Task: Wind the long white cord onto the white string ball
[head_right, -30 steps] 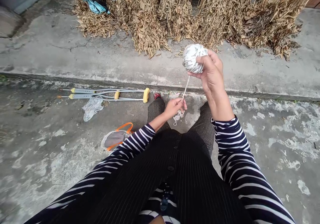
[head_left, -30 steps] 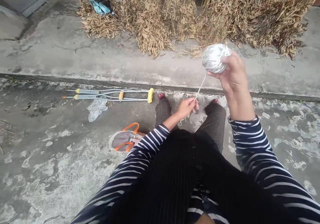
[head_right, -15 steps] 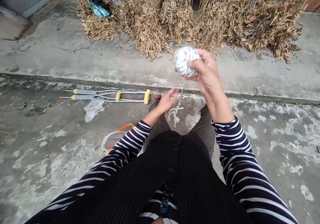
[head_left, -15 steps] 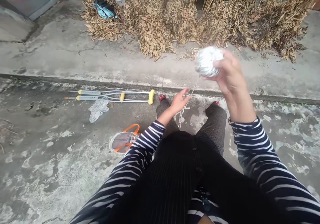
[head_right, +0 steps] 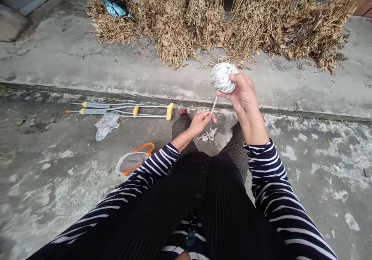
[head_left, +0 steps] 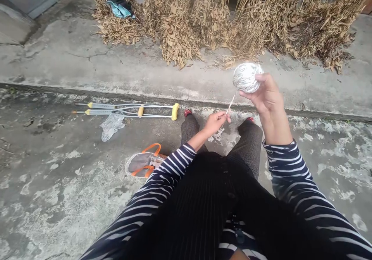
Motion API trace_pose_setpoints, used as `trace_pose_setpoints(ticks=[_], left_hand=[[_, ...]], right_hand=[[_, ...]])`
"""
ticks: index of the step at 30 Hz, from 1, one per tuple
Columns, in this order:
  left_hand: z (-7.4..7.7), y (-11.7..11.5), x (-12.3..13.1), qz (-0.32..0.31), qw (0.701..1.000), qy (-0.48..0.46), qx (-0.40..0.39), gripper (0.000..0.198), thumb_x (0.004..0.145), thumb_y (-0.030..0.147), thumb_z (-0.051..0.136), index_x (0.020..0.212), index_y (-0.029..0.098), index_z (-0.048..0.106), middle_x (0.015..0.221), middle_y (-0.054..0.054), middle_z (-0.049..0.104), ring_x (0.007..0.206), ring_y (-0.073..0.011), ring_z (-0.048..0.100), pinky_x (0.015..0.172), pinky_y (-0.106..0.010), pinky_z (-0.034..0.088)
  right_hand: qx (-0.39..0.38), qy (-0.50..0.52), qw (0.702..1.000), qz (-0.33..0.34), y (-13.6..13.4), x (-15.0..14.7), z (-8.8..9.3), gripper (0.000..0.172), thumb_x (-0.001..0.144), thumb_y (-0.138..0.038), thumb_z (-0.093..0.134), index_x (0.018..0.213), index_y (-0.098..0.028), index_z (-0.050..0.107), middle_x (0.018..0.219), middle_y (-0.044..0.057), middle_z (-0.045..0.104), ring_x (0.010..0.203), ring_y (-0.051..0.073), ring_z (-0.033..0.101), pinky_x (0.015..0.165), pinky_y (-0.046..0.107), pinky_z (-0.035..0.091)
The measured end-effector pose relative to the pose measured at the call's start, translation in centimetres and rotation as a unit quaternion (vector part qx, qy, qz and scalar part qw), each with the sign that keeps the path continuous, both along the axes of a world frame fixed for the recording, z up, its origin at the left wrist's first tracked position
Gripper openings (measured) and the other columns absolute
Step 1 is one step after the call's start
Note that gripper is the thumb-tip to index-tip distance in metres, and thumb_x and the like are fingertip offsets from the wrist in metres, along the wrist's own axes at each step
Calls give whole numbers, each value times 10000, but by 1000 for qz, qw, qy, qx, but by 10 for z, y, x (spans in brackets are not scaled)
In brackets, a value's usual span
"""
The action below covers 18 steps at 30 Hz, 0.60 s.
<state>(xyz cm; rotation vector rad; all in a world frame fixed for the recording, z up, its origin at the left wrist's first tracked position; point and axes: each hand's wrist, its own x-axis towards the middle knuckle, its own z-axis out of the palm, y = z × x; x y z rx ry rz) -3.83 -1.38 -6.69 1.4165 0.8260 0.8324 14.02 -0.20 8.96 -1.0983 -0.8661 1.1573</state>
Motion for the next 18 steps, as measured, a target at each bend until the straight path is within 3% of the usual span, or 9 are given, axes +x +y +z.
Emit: trace_pose_setpoints(ticks=[3, 6, 9, 11, 14, 16, 18], left_hand=[[-24, -13, -12, -40, 998, 47, -14, 242, 958, 286, 533, 886, 153, 722, 880, -47, 780, 798, -144, 686, 801, -252, 517], [-45, -19, -30, -77, 980, 183, -27, 231, 932, 213, 516, 864, 146, 726, 853, -37, 772, 731, -143, 665, 784, -266, 523], [-48, -13, -40, -70, 958, 277, -18, 200, 873, 147, 567, 947, 145, 753, 889, -51, 770, 821, -188, 699, 862, -316, 540], [-34, 1, -34, -29, 968, 250, 14, 308, 864, 167, 621, 1149, 163, 740, 1083, -91, 774, 995, -232, 716, 931, -354, 546], [4, 30, -8, 21, 993, 91, 73, 476, 902, 295, 682, 1370, 212, 644, 1385, -131, 682, 1222, -272, 668, 932, -366, 572], [30, 46, 14, 43, 997, -16, 59, 435, 907, 353, 709, 1310, 194, 663, 1330, -135, 710, 1139, -270, 709, 853, -358, 599], [49, 52, 31, 59, 995, -72, 23, 315, 915, 384, 718, 1138, 162, 706, 1103, -111, 775, 941, -232, 749, 777, -338, 605]], right_hand=[[15, -14, 1000, -18, -1, 5, 12, 473, 661, -521, 818, 992, -255, 610, 1149, 63, 687, 1137, 301, 675, 797, 477, 696], [37, -43, 998, -25, -4, 9, 25, 470, 685, -548, 794, 1014, -265, 613, 1149, 63, 691, 1147, 305, 675, 797, 470, 694], [38, -54, 998, -14, -7, 7, 27, 490, 657, -500, 812, 1038, -262, 615, 1149, 64, 694, 1089, 299, 689, 752, 466, 692], [25, -53, 998, 7, -9, 1, 23, 519, 631, -463, 828, 1061, -260, 621, 1140, 61, 695, 1041, 291, 696, 718, 470, 688], [2, -46, 998, 48, -12, -12, 14, 521, 632, -428, 833, 1081, -256, 631, 1126, 62, 695, 1028, 286, 697, 726, 488, 683], [-8, -41, 997, 67, -12, -19, 12, 506, 634, -399, 837, 1076, -254, 636, 1137, 61, 694, 1058, 292, 693, 754, 506, 680], [-6, -41, 997, 72, -12, -21, 12, 500, 632, -375, 843, 1071, -255, 638, 1141, 57, 694, 1083, 298, 687, 769, 513, 678]])
